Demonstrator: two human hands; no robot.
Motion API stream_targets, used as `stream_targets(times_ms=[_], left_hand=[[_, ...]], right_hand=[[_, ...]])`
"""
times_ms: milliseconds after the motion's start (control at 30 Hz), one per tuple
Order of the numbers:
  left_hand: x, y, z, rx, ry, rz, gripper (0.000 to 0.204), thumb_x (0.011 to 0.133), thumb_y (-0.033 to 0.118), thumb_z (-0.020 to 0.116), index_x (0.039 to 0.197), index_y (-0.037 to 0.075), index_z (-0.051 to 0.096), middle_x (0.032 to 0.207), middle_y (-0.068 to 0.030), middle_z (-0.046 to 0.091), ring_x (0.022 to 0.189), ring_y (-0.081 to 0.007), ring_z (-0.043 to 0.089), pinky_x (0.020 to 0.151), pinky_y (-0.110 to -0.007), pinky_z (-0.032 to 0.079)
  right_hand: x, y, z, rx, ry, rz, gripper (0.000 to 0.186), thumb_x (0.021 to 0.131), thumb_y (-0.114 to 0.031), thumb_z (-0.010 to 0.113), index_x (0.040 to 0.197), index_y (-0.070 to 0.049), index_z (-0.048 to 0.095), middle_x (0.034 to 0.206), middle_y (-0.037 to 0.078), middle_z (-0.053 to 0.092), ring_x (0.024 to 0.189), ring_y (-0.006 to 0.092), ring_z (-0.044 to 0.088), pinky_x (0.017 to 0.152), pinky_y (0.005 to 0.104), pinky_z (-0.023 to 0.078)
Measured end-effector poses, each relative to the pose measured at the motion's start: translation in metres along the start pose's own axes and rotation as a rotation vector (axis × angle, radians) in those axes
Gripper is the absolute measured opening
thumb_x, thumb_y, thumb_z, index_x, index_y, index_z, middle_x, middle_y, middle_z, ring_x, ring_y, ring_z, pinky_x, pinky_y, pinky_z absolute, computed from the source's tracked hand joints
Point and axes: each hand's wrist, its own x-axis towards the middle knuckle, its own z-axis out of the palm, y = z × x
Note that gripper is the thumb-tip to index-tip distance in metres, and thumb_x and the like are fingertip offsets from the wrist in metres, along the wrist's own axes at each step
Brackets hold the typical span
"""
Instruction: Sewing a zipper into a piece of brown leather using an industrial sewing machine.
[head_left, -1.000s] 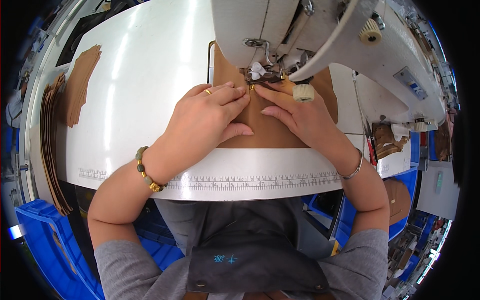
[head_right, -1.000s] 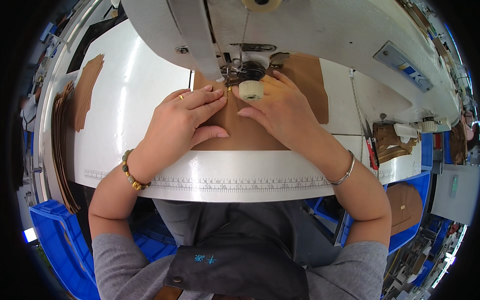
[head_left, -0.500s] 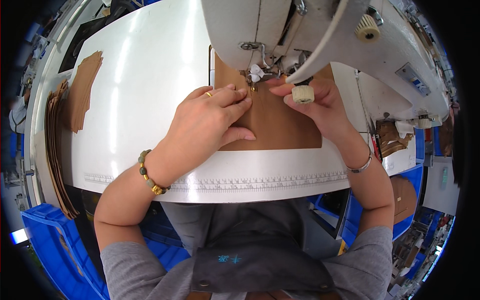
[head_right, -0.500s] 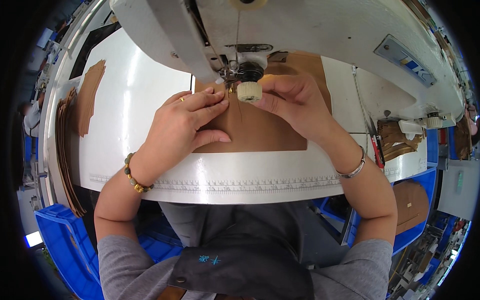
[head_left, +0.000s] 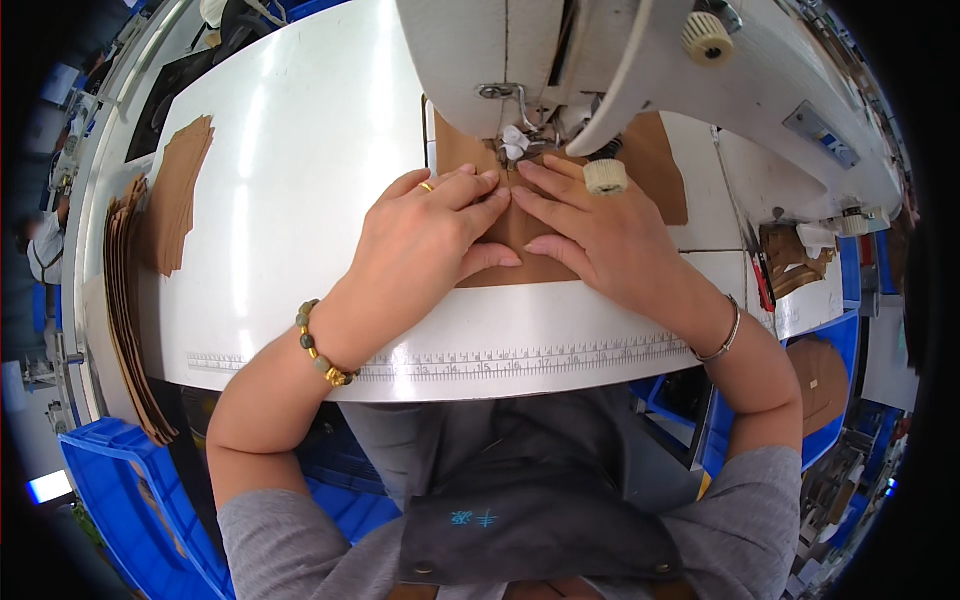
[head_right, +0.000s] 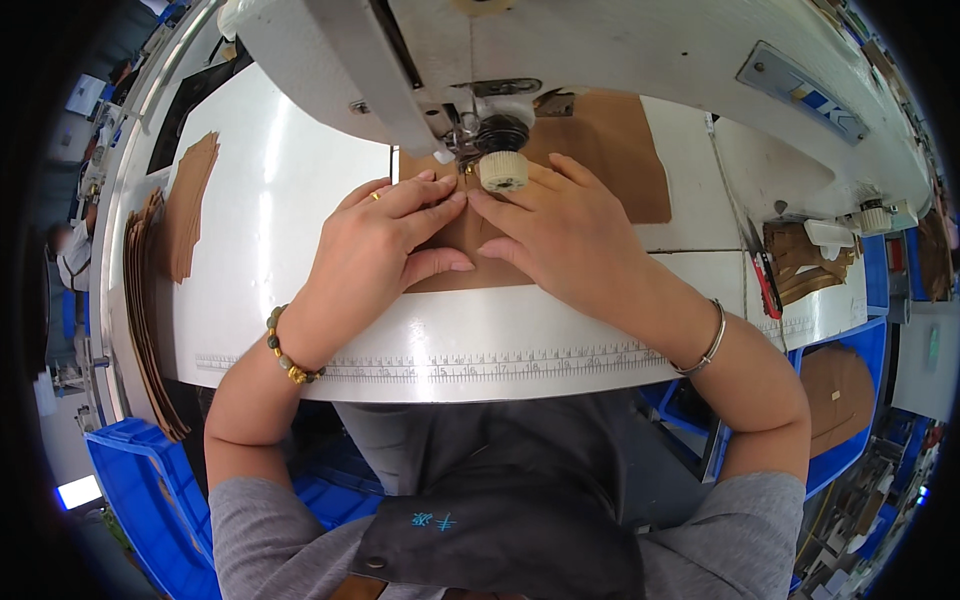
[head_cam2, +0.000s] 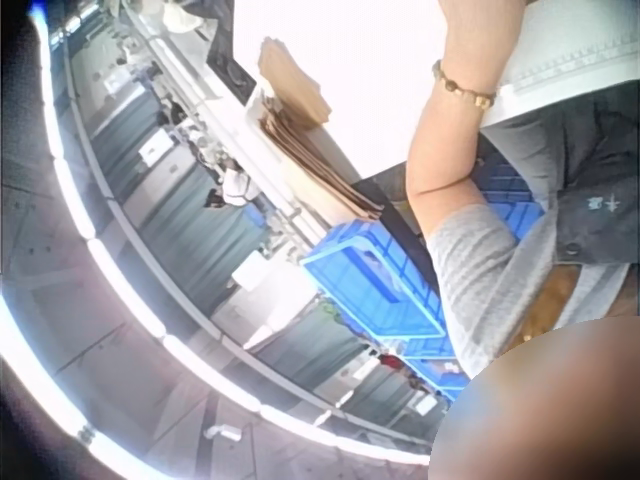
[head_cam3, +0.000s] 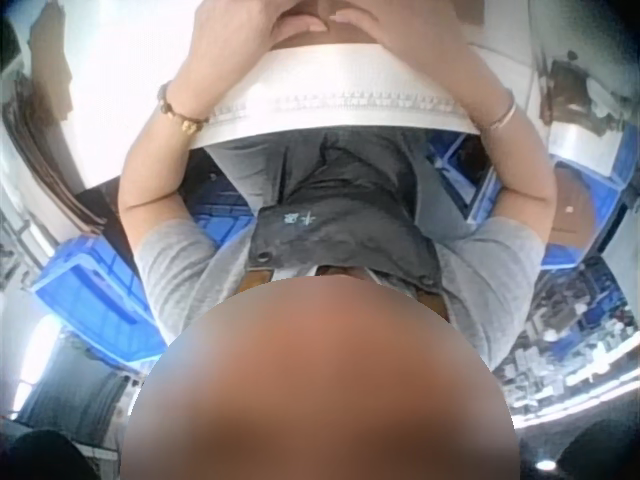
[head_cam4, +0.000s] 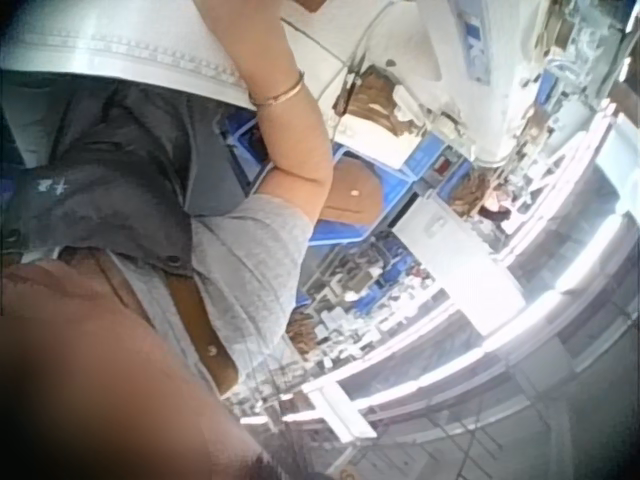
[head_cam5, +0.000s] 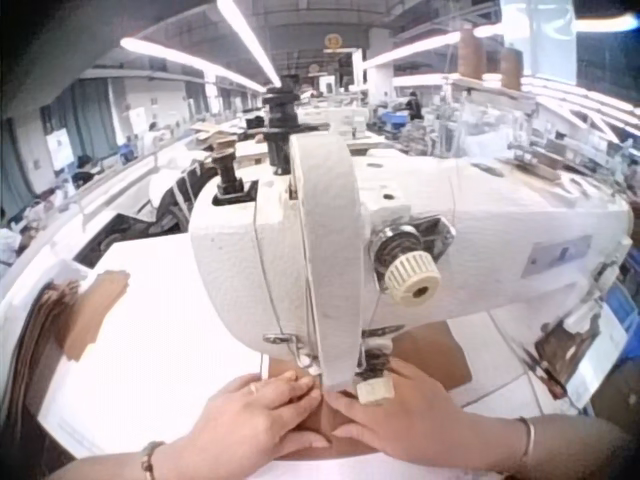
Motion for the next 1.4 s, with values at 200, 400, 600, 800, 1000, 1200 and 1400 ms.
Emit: stream_targets(times_ms=[200,400,600,800,1000,1200,1400], left_hand=[[0.006,-0.007,0.005,0.022,0.024,0.001,0.059,0.080,0.046,0.082,0.122,0.005,0.078,0.127,-0.0085,0.075,0.121,-0.0294,0.070,0.102,-0.041,0.055],[0.009,-0.007,0.004,0.034,0.020,-0.001,0.058,0.082,0.047,0.079,0.122,0.005,0.077,0.127,-0.0085,0.074,0.111,-0.0272,0.071,0.099,-0.040,0.055],[0.009,-0.007,0.003,0.040,0.018,-0.005,0.060,0.080,0.048,0.081,0.124,0.006,0.078,0.127,-0.0073,0.075,0.105,-0.0285,0.071,0.097,-0.039,0.057],[0.011,-0.007,0.003,0.038,0.005,-0.017,0.059,0.081,0.047,0.081,0.123,0.006,0.078,0.128,-0.0080,0.075,0.113,-0.0293,0.071,0.099,-0.040,0.056],[0.009,-0.008,0.004,0.047,0.003,-0.011,0.059,0.082,0.047,0.080,0.123,0.004,0.078,0.128,-0.0094,0.074,0.123,-0.0297,0.069,0.102,-0.040,0.055],[0.008,-0.007,0.006,0.082,0.013,-0.006,0.059,0.083,0.047,0.079,0.123,0.004,0.078,0.128,-0.0095,0.075,0.119,-0.0283,0.070,0.102,-0.041,0.055],[0.008,-0.007,0.006,0.107,0.011,-0.010,0.059,0.084,0.049,0.077,0.124,0.006,0.078,0.129,-0.0082,0.075,0.117,-0.0278,0.071,0.103,-0.042,0.054]], right_hand=[[0.004,0.006,0.004,0.020,0.073,0.019,0.047,0.089,-0.036,0.079,0.128,-0.011,0.073,0.127,0.005,0.072,0.124,0.0236,0.064,0.115,0.0504,0.045],[0.004,0.008,0.004,0.058,0.051,0.021,0.042,0.091,-0.034,0.077,0.125,-0.009,0.073,0.128,0.007,0.072,0.127,0.0261,0.062,0.116,0.0522,0.044],[0.005,0.008,0.003,0.079,0.057,0.019,0.041,0.092,-0.033,0.077,0.123,-0.008,0.073,0.127,0.008,0.072,0.128,0.0270,0.062,0.115,0.0522,0.044],[0.006,0.010,0.003,0.076,0.059,0.010,0.041,0.091,-0.033,0.077,0.123,-0.007,0.073,0.126,0.008,0.072,0.127,0.0278,0.062,0.114,0.0522,0.045],[0.006,0.009,0.003,0.094,0.054,0.018,0.041,0.092,-0.032,0.077,0.124,-0.008,0.073,0.124,0.008,0.072,0.123,0.0274,0.063,0.114,0.0522,0.045],[0.005,0.011,0.003,0.112,0.050,0.015,0.045,0.092,-0.031,0.077,0.131,-0.010,0.072,0.124,0.008,0.072,0.122,0.0276,0.065,0.115,0.0515,0.045],[0.004,0.012,0.006,0.089,0.055,0.019,0.047,0.093,-0.033,0.075,0.133,-0.011,0.071,0.125,0.008,0.072,0.122,0.0280,0.065,0.115,0.0512,0.044]])
